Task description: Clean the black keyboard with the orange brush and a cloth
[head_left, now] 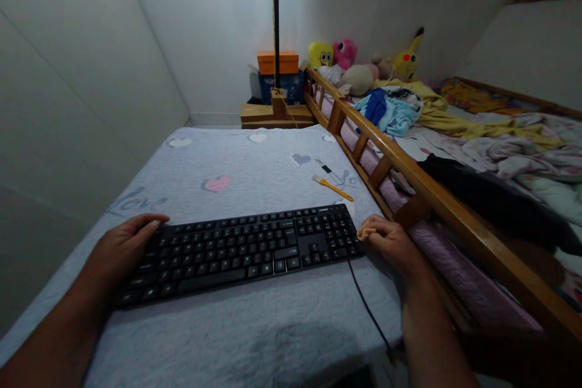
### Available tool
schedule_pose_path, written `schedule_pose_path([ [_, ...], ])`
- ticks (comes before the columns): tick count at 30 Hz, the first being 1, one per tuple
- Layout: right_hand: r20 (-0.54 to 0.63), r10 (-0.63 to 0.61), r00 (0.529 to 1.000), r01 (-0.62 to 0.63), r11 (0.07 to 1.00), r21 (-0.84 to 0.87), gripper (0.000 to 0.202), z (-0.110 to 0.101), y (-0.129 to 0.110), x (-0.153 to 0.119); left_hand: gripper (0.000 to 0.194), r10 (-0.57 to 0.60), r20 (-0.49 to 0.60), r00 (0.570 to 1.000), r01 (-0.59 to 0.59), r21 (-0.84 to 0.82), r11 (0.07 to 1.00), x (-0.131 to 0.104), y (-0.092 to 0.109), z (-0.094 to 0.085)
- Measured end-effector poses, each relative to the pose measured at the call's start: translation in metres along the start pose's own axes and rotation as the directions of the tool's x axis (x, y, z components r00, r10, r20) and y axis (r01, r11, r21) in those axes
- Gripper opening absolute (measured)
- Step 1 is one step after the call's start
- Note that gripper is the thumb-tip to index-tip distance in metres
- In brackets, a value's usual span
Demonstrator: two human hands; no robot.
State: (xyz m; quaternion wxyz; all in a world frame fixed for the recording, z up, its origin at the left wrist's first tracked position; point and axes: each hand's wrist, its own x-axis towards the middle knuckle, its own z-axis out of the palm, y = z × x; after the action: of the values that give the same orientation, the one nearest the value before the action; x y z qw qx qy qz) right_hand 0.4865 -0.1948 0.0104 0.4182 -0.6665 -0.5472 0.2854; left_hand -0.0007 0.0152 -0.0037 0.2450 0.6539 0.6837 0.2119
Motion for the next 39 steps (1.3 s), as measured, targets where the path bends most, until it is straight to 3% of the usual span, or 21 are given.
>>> schedule_pose_path([
  [10, 0.089, 0.033, 0.995, -0.032, 0.999, -0.016, 0.018, -0.008, -0.005, -0.016, 0.048, -0.011, 0.021, 1.000, 0.011, -0.020, 1.000, -0.002, 0.004, -0.002],
  [15, 0.196, 0.096, 0.976, -0.094, 0.995, -0.021, 0.017, -0.020, -0.009, -0.023, 0.047, 0.000, 0.014, 1.000, 0.001, -0.025, 1.000, 0.000, 0.003, -0.001],
  [19, 0.096, 0.219, 0.971, -0.224, 0.974, 0.042, 0.017, -0.026, -0.020, -0.008, 0.048, -0.013, 0.009, 1.000, 0.013, -0.010, 1.000, -0.001, 0.004, -0.001],
  [23, -0.041, 0.118, 0.992, -0.116, 0.992, 0.053, 0.022, -0.015, -0.026, 0.023, 0.049, -0.008, 0.007, 1.000, 0.008, 0.006, 1.000, 0.001, 0.000, -0.001],
  [30, -0.095, -0.138, 0.986, 0.124, 0.982, -0.140, 0.015, 0.016, -0.011, 0.045, 0.051, -0.007, 0.022, 1.000, 0.007, 0.014, 1.000, 0.001, 0.001, -0.002],
  [39, -0.047, -0.128, 0.991, 0.120, 0.983, -0.141, 0.019, 0.013, -0.005, 0.039, 0.052, -0.028, 0.027, 0.999, 0.027, 0.008, 1.000, -0.004, 0.013, -0.003],
])
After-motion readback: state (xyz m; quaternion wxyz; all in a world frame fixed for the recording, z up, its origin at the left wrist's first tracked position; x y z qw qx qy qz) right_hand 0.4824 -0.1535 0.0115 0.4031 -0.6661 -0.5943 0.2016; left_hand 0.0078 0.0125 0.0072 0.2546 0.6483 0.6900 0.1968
